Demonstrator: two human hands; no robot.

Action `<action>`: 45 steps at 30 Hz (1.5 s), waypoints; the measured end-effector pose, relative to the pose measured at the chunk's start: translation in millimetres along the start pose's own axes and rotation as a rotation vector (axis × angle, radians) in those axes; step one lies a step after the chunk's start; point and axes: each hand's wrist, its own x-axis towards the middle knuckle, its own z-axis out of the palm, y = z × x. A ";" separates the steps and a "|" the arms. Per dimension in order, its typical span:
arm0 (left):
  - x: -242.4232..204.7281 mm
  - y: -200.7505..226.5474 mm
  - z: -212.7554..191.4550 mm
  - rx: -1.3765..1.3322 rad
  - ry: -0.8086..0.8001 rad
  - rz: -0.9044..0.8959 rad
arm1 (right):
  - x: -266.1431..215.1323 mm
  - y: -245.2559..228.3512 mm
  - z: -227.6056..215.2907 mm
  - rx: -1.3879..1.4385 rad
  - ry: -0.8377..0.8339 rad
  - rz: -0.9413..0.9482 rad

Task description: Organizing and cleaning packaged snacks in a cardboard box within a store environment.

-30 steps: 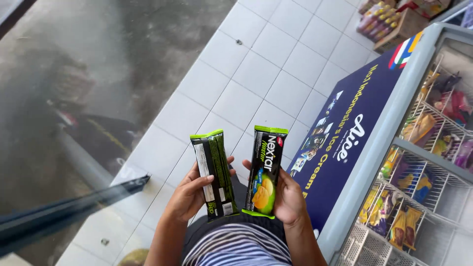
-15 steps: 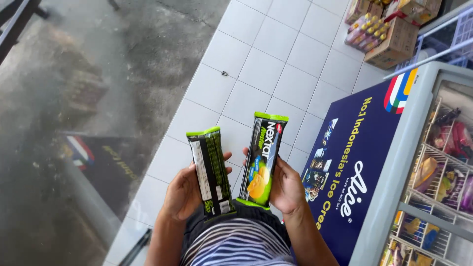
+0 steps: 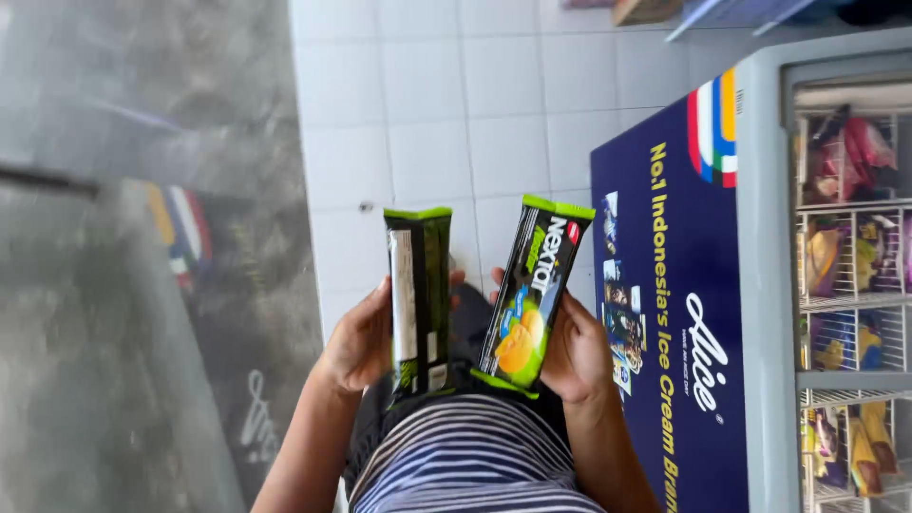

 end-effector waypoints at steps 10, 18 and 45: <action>239.8 114.5 35.0 -0.061 0.003 -0.094 | 171.9 -144.1 22.8 0.002 0.110 -0.142; 396.4 196.5 68.1 0.003 0.085 -0.237 | 278.6 -240.6 68.6 0.050 0.080 -0.270; 924.3 149.4 264.3 0.232 -0.182 -0.942 | 383.5 -605.9 41.9 0.263 0.258 -1.040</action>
